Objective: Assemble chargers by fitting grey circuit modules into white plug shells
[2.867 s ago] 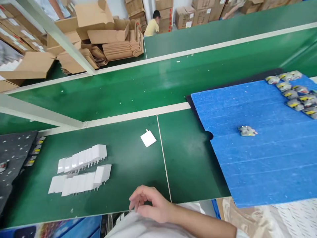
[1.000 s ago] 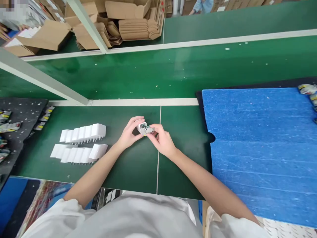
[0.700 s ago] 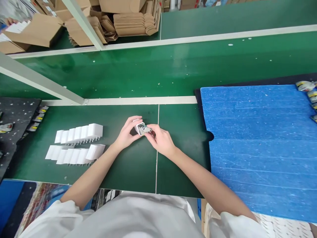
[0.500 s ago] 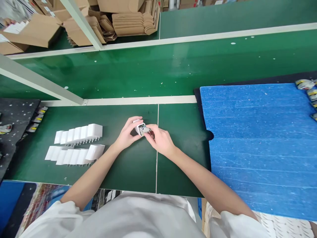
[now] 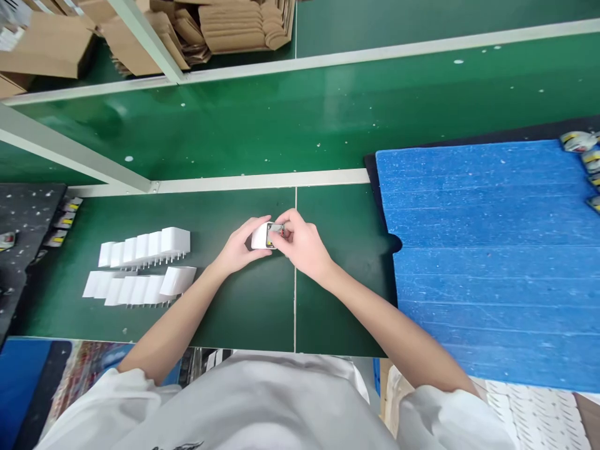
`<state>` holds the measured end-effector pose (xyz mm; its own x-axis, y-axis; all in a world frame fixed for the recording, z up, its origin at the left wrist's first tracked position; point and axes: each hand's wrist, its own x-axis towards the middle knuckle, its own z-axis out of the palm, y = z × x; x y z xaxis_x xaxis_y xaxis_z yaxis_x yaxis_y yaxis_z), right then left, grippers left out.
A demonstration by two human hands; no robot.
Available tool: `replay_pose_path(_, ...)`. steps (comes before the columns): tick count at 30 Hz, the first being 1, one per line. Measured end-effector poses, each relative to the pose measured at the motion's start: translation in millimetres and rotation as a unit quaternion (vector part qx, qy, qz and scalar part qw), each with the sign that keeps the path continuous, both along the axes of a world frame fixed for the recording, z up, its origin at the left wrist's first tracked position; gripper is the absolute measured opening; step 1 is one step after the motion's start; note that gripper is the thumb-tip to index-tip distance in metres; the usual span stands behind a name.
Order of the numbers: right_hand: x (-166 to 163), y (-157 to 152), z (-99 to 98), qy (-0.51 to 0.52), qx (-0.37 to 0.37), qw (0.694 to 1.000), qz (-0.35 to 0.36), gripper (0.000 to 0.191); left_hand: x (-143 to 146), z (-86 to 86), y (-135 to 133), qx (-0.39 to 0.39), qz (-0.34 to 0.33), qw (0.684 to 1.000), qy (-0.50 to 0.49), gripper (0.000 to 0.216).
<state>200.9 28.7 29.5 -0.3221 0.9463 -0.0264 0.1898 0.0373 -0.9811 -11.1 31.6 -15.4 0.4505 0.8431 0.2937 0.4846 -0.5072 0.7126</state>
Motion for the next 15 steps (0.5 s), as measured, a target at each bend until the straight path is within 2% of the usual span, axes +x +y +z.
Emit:
replay_pose_path(3,0.1,0.5,8.0,0.030,-0.059,0.998,-0.001,0.024,0.0,1.2,1.5,-0.018,-0.017,0.999,-0.028,0.067)
replay_pose_path(5,-1.1,-1.2,10.3,0.028,-0.070,0.997,-0.002,0.023,0.0,1.4,1.9,-0.021,-0.020,0.999,-0.035,0.067)
replay_pose_path(9,-3.1,-3.9,10.4,-0.025,-0.027,0.999,-0.005,0.020,-0.2,0.3,1.5,-0.020,-0.019,0.999,-0.033,0.066)
replay_pose_path(11,-0.8,-2.2,8.5,-0.038,-0.002,0.999,0.014,0.022,-0.6,-0.5,1.4,-0.024,-0.019,0.999,-0.034,0.064)
replay_pose_path(13,4.7,2.0,5.4,-0.017,-0.002,0.999,0.035,0.030,-1.0,-1.1,1.7,-0.027,-0.024,0.998,-0.041,0.066)
replay_pose_path(15,11.5,7.4,1.3,0.022,-0.038,0.997,0.068,0.044,-1.1,-1.6,2.1,-0.023,-0.048,0.997,-0.063,0.072)
